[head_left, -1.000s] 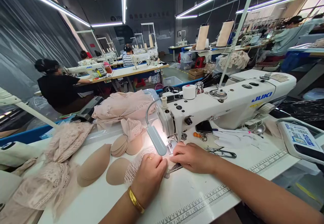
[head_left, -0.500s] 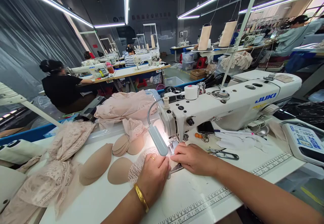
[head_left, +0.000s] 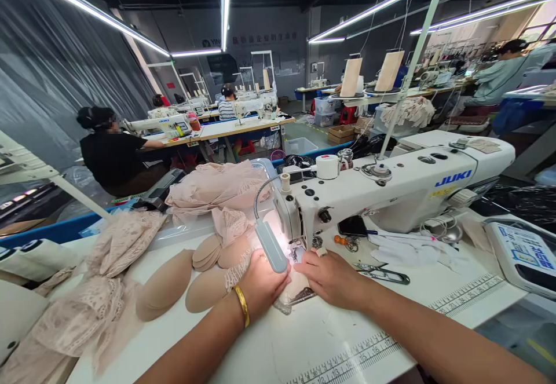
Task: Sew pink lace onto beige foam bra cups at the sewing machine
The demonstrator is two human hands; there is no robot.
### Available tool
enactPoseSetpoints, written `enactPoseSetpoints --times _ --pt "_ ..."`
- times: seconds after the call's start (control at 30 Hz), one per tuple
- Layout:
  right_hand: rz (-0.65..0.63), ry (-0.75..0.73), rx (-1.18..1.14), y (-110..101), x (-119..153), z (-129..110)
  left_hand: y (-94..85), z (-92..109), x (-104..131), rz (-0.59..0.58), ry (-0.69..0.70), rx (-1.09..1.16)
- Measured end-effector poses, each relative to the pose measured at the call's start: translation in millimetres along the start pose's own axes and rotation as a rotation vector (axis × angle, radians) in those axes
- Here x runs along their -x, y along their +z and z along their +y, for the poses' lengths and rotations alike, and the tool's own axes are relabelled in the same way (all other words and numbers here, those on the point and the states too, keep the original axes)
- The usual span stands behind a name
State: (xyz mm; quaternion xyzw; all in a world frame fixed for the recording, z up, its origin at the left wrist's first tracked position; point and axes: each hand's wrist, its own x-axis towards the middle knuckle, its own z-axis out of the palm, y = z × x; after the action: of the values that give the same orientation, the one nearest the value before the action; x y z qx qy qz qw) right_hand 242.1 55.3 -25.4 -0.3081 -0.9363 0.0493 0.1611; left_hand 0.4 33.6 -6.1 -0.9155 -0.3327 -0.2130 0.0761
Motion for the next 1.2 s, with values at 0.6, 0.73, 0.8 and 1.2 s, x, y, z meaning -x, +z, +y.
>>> enactPoseSetpoints --times 0.6,0.73,0.8,1.2 --pt "0.003 0.004 0.023 -6.0 1.0 0.0 2.5 -11.2 -10.9 -0.005 0.051 0.078" --pt "-0.005 0.028 0.018 -5.4 0.6 -0.4 1.9 -11.3 -11.0 0.003 0.059 0.027" --pt "-0.011 0.045 0.022 -5.0 -0.2 -1.2 1.9 -14.0 -11.0 -0.007 0.036 0.004" --pt "0.080 0.021 -0.102 0.6 2.3 2.6 0.0 -16.7 -11.0 -0.010 -0.188 0.030"
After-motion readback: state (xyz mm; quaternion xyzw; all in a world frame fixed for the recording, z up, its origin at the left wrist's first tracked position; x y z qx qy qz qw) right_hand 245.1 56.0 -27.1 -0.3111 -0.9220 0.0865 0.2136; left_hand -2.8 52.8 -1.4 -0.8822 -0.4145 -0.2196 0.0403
